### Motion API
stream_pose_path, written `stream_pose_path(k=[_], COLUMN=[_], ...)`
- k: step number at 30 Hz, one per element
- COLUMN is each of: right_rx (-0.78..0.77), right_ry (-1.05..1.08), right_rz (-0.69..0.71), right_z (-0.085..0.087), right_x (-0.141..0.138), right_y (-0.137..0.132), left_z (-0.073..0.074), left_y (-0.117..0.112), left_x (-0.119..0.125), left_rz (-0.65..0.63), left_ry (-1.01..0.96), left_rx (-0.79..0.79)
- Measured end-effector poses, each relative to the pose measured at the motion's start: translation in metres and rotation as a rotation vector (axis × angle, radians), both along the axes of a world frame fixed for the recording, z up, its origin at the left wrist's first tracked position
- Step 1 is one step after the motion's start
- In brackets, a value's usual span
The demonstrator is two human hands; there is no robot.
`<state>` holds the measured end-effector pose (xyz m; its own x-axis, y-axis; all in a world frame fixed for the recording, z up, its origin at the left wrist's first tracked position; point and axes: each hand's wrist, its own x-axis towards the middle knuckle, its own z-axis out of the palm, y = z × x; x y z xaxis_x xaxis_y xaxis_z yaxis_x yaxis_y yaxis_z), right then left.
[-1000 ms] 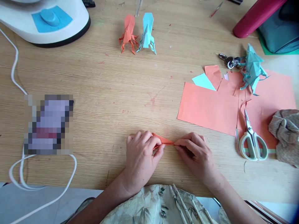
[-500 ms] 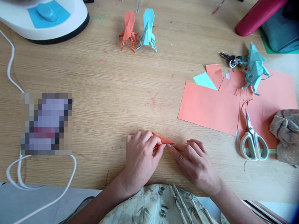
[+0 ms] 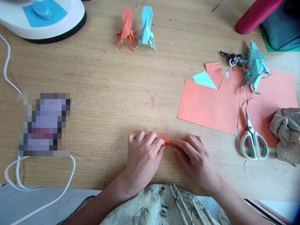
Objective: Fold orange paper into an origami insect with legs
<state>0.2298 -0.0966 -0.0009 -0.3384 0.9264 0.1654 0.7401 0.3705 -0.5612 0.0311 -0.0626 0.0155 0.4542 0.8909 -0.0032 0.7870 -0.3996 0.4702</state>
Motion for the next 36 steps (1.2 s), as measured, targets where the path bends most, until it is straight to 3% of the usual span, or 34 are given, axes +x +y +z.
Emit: stream_pose_path(k=[7, 18, 36], right_rx=[-0.072, -0.051, -0.09], right_ry=[0.023, 0.065, 0.007], right_rz=[-0.022, -0.013, -0.137], right_z=[0.004, 0.001, 0.0], right_x=[0.0, 0.009, -0.01], right_y=[0.011, 0.005, 0.009], left_z=[-0.002, -0.007, -0.004], left_y=[0.002, 0.001, 0.003], left_x=[0.006, 0.013, 0.022], left_rz=[-0.065, 0.016, 0.069], left_ry=[-0.017, -0.048, 0.03], left_rx=[-0.014, -0.033, -0.06])
